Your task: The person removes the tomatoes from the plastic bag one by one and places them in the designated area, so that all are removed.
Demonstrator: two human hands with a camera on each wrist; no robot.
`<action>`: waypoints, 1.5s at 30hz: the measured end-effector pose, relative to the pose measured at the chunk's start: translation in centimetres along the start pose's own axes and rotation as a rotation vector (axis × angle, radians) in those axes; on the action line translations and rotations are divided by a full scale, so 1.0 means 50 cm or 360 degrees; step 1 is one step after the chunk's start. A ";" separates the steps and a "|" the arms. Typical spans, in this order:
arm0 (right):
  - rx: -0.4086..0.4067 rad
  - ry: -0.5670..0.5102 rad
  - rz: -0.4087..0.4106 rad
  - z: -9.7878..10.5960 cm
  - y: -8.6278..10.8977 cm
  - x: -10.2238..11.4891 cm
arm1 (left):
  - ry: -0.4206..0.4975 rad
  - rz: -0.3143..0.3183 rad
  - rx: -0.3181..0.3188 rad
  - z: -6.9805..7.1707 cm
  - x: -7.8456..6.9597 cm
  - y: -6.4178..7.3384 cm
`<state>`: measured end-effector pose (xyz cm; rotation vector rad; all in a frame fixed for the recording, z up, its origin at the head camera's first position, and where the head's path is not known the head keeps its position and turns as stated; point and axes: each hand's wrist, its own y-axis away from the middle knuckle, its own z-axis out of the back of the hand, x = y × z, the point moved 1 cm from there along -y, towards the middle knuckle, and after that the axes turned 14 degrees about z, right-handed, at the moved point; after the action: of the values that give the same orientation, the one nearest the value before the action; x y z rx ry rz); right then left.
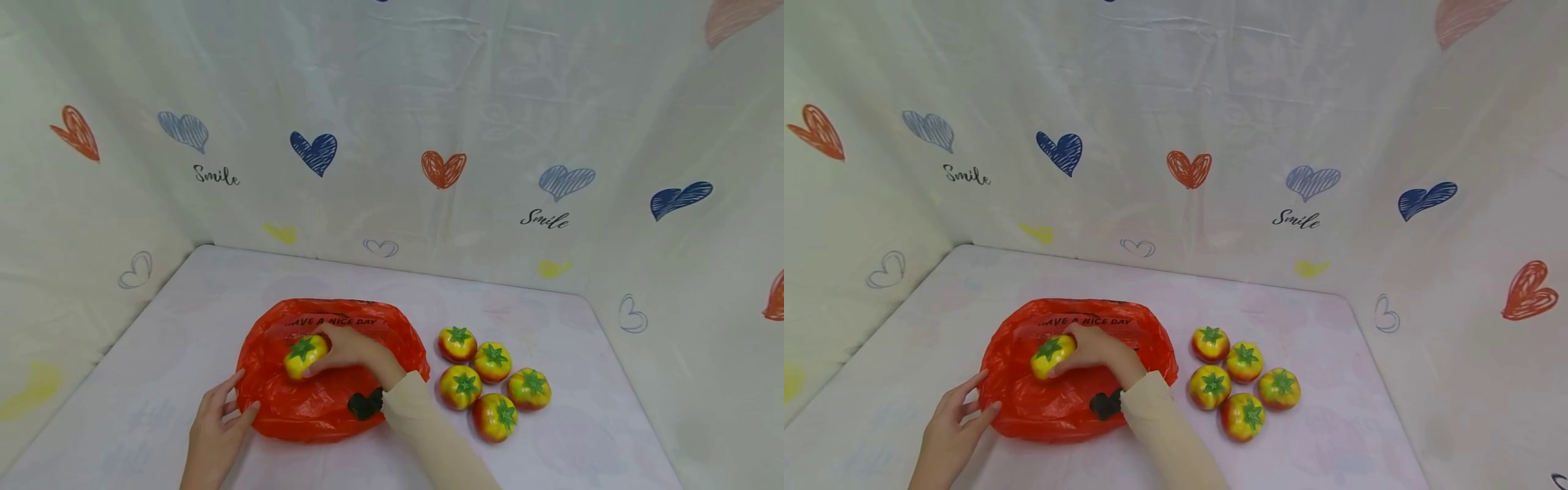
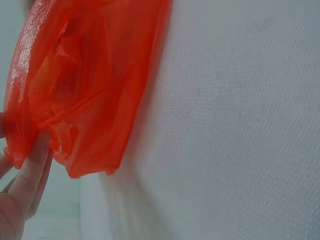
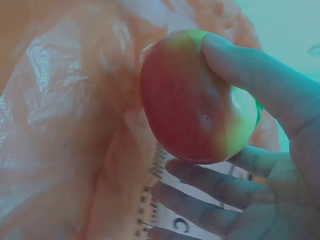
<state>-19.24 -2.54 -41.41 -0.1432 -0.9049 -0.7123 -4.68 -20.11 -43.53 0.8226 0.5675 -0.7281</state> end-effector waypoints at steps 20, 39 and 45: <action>-0.0366 -0.0191 0.0189 -0.002 0.119 0.027 | -0.0008 0.0000 -0.0014 -0.001 -0.007 0.002; -0.0769 -0.0528 0.0165 -0.031 0.219 0.010 | -0.0005 0.0011 0.0008 0.002 -0.004 0.001; -0.0871 -0.0638 0.0120 -0.039 0.243 0.006 | -0.0007 0.0015 0.0016 0.001 -0.004 0.001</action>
<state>-10.28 5.83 -40.29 -0.8253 -1.0575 -0.8641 -4.77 -20.08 -43.33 0.8325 0.5558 -0.7247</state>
